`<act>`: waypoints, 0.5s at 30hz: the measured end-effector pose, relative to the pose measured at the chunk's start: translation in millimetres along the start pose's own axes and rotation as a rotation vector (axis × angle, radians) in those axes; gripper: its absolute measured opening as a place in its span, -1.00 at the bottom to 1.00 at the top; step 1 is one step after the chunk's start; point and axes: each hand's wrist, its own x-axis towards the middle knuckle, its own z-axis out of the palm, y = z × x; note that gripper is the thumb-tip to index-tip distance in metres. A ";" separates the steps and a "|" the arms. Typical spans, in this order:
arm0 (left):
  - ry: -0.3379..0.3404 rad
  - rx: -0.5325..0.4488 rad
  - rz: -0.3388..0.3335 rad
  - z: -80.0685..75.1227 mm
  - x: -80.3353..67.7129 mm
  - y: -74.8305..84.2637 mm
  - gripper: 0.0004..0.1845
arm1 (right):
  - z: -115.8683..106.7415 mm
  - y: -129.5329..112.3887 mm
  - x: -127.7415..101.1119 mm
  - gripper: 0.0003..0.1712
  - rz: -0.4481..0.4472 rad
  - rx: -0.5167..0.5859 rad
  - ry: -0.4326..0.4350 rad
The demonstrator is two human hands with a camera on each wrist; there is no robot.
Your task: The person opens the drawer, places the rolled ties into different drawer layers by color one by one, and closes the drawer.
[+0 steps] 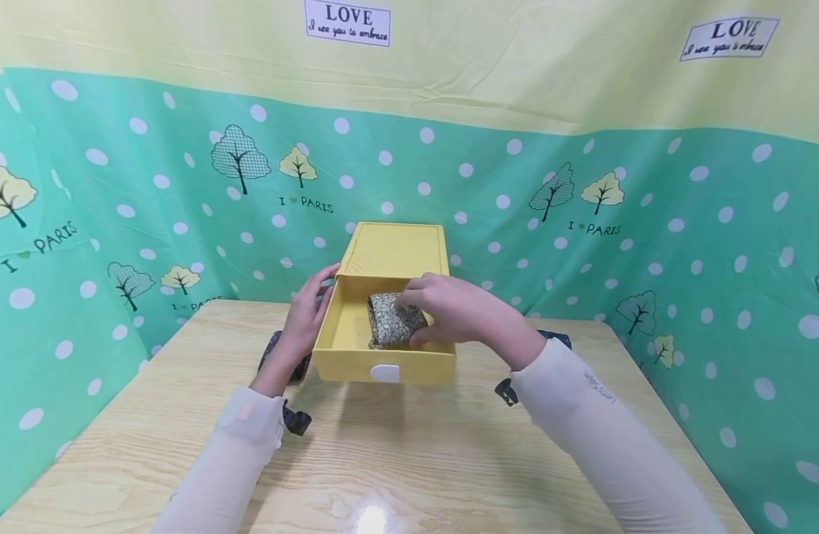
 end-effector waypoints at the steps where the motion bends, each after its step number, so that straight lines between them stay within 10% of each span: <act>1: -0.001 0.001 -0.001 -0.1 0.0 -0.1 -0.55 | -1.5 -0.2 -0.9 -0.33 -0.002 -0.001 0.007; 15: -0.007 0.009 -0.016 -1.3 0.4 2.0 -0.55 | 9.4 -6.4 -8.1 -0.63 -0.304 -0.130 0.416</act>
